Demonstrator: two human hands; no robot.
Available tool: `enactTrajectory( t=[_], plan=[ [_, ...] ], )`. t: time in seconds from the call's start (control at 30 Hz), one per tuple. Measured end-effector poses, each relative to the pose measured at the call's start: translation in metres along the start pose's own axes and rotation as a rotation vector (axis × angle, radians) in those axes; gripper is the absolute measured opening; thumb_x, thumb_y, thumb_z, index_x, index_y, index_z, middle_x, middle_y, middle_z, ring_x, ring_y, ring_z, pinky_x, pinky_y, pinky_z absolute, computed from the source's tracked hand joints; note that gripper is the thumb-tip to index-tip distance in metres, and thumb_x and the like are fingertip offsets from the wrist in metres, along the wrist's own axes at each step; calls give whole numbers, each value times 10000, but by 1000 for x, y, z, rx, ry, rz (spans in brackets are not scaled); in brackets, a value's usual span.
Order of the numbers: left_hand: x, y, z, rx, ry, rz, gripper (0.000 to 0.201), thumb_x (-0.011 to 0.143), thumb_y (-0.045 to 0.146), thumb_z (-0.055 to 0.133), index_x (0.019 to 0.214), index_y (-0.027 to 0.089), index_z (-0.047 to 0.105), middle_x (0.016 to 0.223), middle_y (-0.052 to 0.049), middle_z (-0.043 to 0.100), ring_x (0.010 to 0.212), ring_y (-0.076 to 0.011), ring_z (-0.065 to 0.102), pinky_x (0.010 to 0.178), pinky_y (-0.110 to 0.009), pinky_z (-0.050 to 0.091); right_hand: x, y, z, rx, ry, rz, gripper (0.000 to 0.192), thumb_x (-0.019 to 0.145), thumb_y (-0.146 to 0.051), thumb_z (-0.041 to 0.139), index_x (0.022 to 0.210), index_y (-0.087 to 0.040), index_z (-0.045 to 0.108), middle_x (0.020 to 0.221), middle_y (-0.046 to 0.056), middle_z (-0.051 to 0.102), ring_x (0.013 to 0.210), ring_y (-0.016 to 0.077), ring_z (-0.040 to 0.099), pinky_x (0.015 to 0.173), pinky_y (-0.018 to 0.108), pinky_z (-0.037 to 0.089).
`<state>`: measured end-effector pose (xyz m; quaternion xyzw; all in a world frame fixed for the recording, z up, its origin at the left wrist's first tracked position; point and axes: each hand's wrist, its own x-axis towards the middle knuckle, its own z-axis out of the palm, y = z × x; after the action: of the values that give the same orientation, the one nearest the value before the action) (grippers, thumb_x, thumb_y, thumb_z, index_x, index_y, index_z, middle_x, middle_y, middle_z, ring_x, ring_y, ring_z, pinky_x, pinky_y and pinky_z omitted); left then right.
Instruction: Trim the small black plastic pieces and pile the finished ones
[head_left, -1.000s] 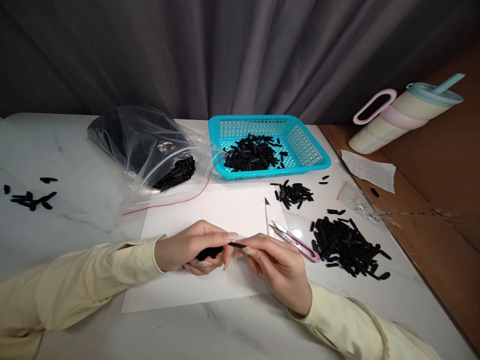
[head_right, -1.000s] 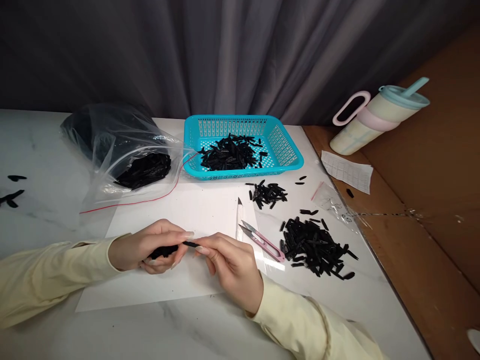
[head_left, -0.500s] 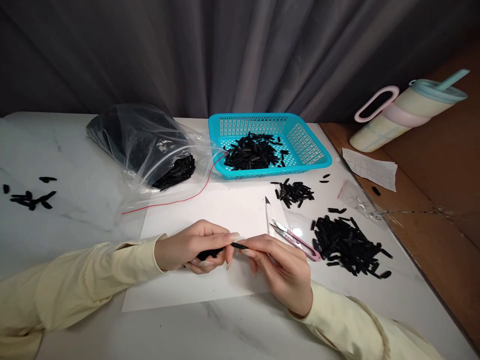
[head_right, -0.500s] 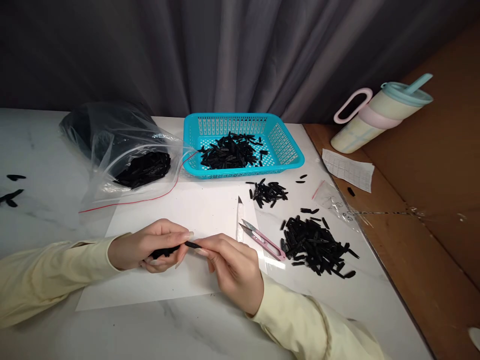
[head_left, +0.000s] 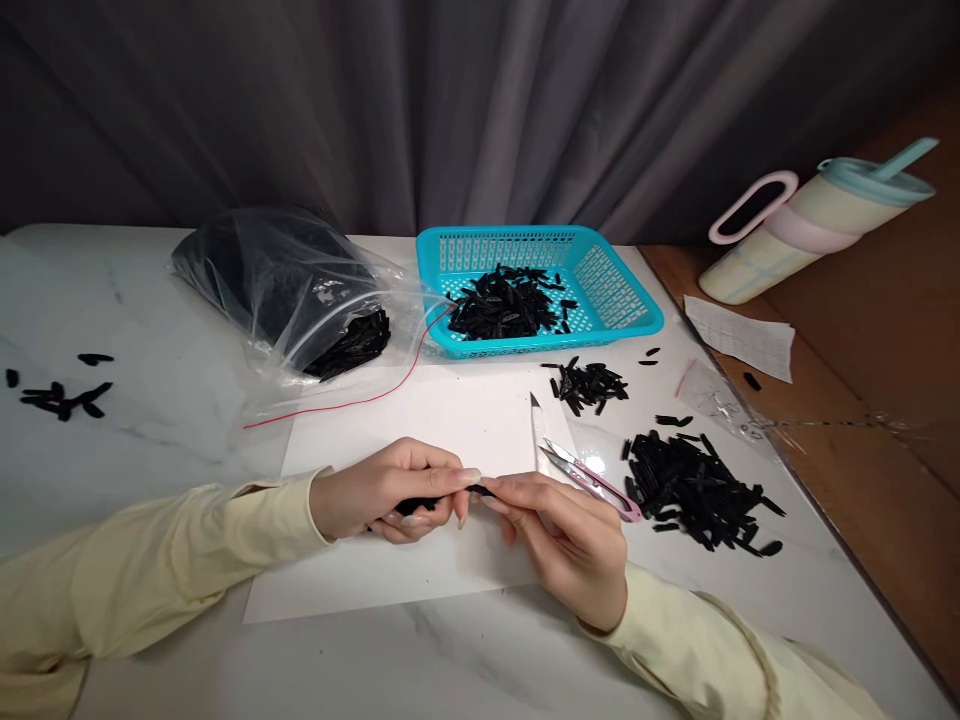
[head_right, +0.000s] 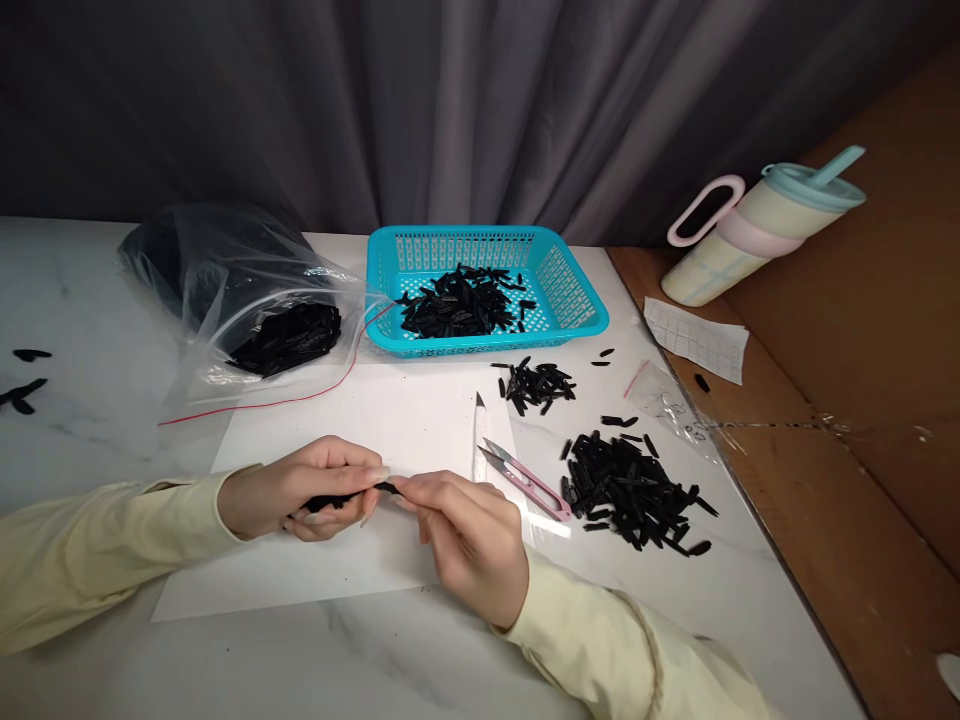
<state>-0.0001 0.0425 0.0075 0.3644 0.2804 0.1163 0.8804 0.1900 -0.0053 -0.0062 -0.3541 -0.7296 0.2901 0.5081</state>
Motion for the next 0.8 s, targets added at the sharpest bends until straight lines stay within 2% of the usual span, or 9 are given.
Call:
enactTrajectory(
  t=[0.23,0.4,0.8],
  plan=[
    [1,0,-1,-7,8,-2,279,849,345,527,696,115,564,419,82,367,305,-9,183,269,-122,141,1,-1,-1,16,-8,71,263,831,-20,522,977,-197,652,686,19,642,489,97,543,478,223,478],
    [1,-1,-3,-25,6,-8,291,864,348,507,698,115,563,422,82,356,312,-10,182,272,-118,144,2,-2,-2,16,6,133,194,814,-31,566,898,-177,662,642,-1,628,459,82,533,468,202,466],
    [1,-3,-5,-32,-9,0,319,878,343,479,688,104,572,426,71,357,318,-13,191,270,-119,150,2,-2,-1,-3,-4,151,157,833,-75,553,865,-179,667,594,1,627,436,94,533,449,220,464]
  ],
)
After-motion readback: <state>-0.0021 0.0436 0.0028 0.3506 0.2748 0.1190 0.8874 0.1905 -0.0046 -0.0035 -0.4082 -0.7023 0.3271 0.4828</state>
